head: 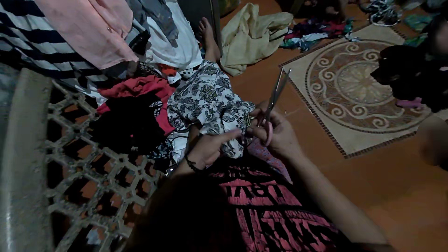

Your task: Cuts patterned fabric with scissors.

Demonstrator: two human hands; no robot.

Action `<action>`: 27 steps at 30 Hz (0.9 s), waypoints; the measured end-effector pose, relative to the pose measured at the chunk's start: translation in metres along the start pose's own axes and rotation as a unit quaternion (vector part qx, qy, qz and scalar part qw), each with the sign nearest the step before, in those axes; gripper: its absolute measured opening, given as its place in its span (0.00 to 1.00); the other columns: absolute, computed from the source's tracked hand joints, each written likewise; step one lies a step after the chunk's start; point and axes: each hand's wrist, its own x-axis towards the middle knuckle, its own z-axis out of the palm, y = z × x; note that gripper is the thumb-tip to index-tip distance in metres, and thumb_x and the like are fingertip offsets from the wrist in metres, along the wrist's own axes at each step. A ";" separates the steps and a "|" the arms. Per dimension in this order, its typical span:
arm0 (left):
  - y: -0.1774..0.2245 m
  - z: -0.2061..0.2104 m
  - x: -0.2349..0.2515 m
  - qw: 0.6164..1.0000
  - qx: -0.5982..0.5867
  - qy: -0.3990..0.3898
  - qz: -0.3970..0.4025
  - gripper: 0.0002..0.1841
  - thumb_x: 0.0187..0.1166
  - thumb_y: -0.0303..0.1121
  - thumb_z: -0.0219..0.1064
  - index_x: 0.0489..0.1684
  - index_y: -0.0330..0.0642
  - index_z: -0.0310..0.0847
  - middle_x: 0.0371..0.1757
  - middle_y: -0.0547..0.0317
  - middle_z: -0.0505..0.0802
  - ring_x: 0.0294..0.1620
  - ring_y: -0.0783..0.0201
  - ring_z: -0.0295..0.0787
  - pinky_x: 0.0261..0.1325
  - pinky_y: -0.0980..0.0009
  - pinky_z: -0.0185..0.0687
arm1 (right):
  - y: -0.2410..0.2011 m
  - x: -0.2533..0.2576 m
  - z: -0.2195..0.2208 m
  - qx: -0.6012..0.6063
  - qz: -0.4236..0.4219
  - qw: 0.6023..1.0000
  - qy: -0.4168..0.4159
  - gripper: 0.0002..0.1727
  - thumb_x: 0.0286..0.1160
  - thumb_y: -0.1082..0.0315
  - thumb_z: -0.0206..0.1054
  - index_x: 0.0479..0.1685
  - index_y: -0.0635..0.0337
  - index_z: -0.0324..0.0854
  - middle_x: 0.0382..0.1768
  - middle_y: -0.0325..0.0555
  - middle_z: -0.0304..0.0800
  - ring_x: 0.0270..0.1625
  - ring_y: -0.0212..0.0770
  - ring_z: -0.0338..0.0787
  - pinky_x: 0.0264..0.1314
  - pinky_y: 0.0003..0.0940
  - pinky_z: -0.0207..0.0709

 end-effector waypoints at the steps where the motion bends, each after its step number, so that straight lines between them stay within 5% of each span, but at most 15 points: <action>1: -0.004 -0.004 0.008 0.994 -0.101 0.006 -0.041 0.11 0.88 0.31 0.58 0.60 0.35 0.77 0.47 0.52 0.93 0.49 0.61 0.92 0.57 0.62 0.89 | 0.002 -0.002 0.002 -0.008 -0.004 1.000 -0.001 0.21 0.60 0.72 0.76 0.55 0.55 0.80 0.28 0.27 0.87 0.26 0.21 0.83 0.28 0.17 0.78; 3: -0.015 -0.011 0.020 0.970 -0.223 0.032 -0.089 0.11 0.88 0.32 0.52 0.55 0.39 0.77 0.43 0.49 0.92 0.44 0.59 0.92 0.51 0.61 0.90 | 0.007 -0.008 0.008 -0.012 0.006 1.000 -0.002 0.20 0.61 0.72 0.75 0.55 0.57 0.79 0.30 0.28 0.86 0.28 0.23 0.84 0.30 0.19 0.80; 6: -0.030 -0.007 0.021 0.956 -0.253 0.058 -0.136 0.11 0.86 0.29 0.45 0.52 0.41 0.73 0.41 0.50 0.89 0.41 0.58 0.90 0.46 0.61 0.89 | 0.015 -0.016 0.015 -0.004 0.013 1.000 0.001 0.21 0.62 0.73 0.74 0.57 0.60 0.78 0.32 0.30 0.87 0.28 0.24 0.85 0.30 0.20 0.82; 10: -0.032 -0.003 0.015 0.954 -0.241 -0.030 -0.177 0.36 0.85 0.69 0.39 0.67 0.50 0.76 0.51 0.51 0.92 0.53 0.55 0.91 0.54 0.52 0.90 | 0.022 -0.021 0.016 -0.027 -0.012 1.000 -0.002 0.22 0.61 0.70 0.76 0.57 0.60 0.78 0.37 0.29 0.88 0.33 0.22 0.87 0.35 0.19 0.83; 11: -0.028 -0.002 0.014 0.958 -0.217 -0.055 -0.179 0.37 0.84 0.70 0.39 0.66 0.48 0.77 0.50 0.52 0.93 0.51 0.56 0.93 0.53 0.55 0.91 | 0.021 -0.022 0.016 -0.031 -0.017 0.999 -0.004 0.22 0.61 0.70 0.76 0.57 0.60 0.78 0.37 0.28 0.88 0.34 0.21 0.86 0.35 0.18 0.83; 13: -0.023 -0.001 0.014 0.964 -0.184 -0.091 -0.168 0.25 0.92 0.55 0.45 0.58 0.45 0.80 0.44 0.53 0.93 0.45 0.61 0.94 0.49 0.63 0.92 | 0.014 -0.024 0.016 -0.035 -0.023 0.999 -0.004 0.22 0.62 0.69 0.77 0.58 0.58 0.78 0.36 0.26 0.87 0.33 0.20 0.86 0.35 0.17 0.82; 16: -0.012 0.007 0.010 0.996 -0.067 0.022 -0.049 0.14 0.88 0.38 0.62 0.62 0.40 0.81 0.47 0.56 0.94 0.48 0.65 0.92 0.55 0.65 0.90 | 0.003 -0.021 0.017 -0.045 -0.024 0.999 0.018 0.22 0.62 0.70 0.76 0.57 0.59 0.79 0.33 0.27 0.87 0.30 0.20 0.85 0.32 0.17 0.82; 21: -0.007 0.007 0.015 0.955 0.143 0.115 0.232 0.21 0.77 0.39 0.76 0.63 0.40 0.82 0.52 0.64 0.94 0.56 0.74 0.90 0.64 0.67 0.87 | -0.008 -0.006 0.015 -0.014 -0.062 0.998 0.025 0.23 0.65 0.69 0.75 0.61 0.55 0.78 0.32 0.27 0.89 0.27 0.23 0.85 0.26 0.18 0.79; 24: 0.015 0.008 0.016 0.942 0.147 0.116 0.279 0.20 0.80 0.43 0.73 0.65 0.46 0.81 0.52 0.68 0.93 0.53 0.74 0.91 0.60 0.67 0.90 | -0.003 -0.005 0.004 0.003 -0.146 0.989 -0.036 0.28 0.73 0.50 0.74 0.69 0.50 0.77 0.38 0.28 0.90 0.37 0.27 0.89 0.39 0.25 0.88; 27: 0.036 0.008 0.012 0.935 0.163 0.143 0.279 0.20 0.80 0.52 0.71 0.62 0.51 0.84 0.48 0.70 0.93 0.48 0.76 0.91 0.52 0.70 0.90 | 0.009 -0.020 -0.007 0.030 -0.155 0.976 -0.152 0.30 0.75 0.38 0.69 0.65 0.50 0.83 0.35 0.25 0.89 0.38 0.22 0.87 0.44 0.23 0.85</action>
